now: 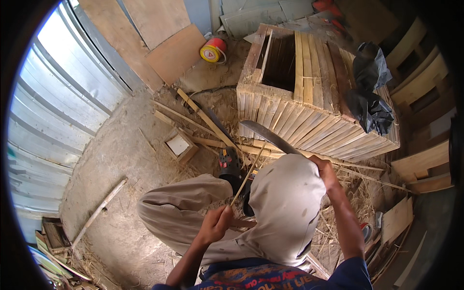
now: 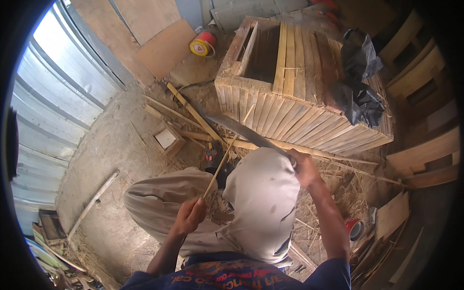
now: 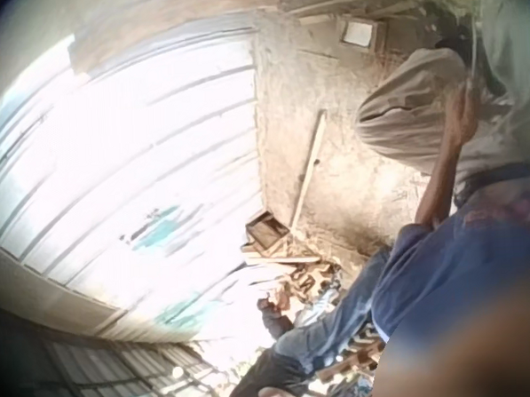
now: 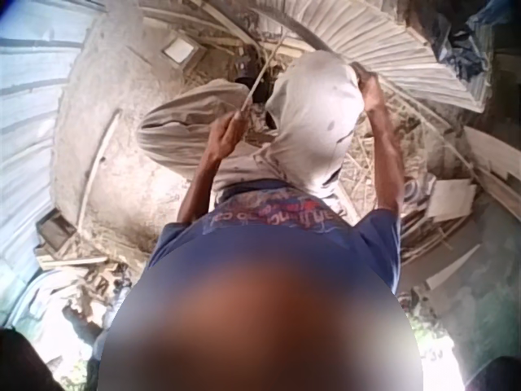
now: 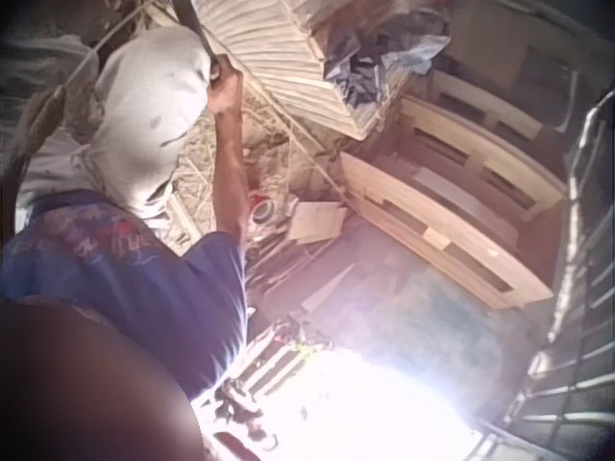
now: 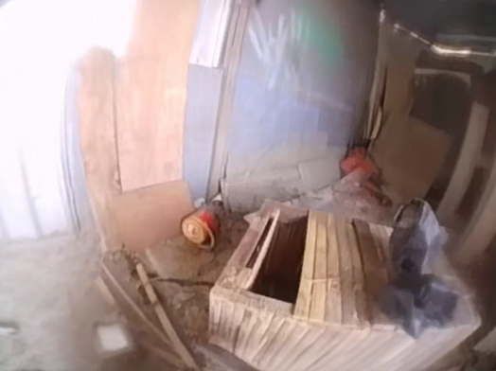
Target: The person sits on the floor and uses a large knife to shave and split thin bamboo strips. They repeatedly draw the knife along the strips to thin them and occasionally split them lengthwise, working over a wooden crate.
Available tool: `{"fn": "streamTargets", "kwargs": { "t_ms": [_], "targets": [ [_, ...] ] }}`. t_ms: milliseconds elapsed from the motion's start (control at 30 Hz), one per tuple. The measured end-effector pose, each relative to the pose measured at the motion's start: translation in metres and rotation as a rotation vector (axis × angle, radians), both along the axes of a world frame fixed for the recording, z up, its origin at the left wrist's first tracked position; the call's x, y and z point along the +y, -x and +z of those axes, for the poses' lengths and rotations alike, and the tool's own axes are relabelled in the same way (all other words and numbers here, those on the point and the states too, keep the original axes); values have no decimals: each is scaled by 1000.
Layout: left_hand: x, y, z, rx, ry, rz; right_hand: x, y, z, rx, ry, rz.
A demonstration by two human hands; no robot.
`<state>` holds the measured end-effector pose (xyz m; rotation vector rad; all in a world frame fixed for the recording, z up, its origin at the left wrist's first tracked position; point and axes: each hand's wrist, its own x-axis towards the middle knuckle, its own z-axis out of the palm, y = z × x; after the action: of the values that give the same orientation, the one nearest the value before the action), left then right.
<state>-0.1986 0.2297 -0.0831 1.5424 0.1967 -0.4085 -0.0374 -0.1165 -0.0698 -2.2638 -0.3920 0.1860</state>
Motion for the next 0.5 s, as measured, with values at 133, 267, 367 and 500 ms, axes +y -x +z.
{"fn": "streamTargets", "kwargs": {
  "t_ms": [133, 267, 367, 500],
  "targets": [
    [-5, -22, -4, -43, 10, 70, 4, -11, 4, 24, 28, 126],
    [-36, -119, 9, -376, -91, 183, 14, -26, 23, -6, 97, 235],
    [-47, -143, 17, -533, -177, 125, 12, -27, 28, -46, 123, 213],
    [-34, -92, 5, -347, -212, 51, -1, -17, 14, -133, 89, 160]
  ]
}}
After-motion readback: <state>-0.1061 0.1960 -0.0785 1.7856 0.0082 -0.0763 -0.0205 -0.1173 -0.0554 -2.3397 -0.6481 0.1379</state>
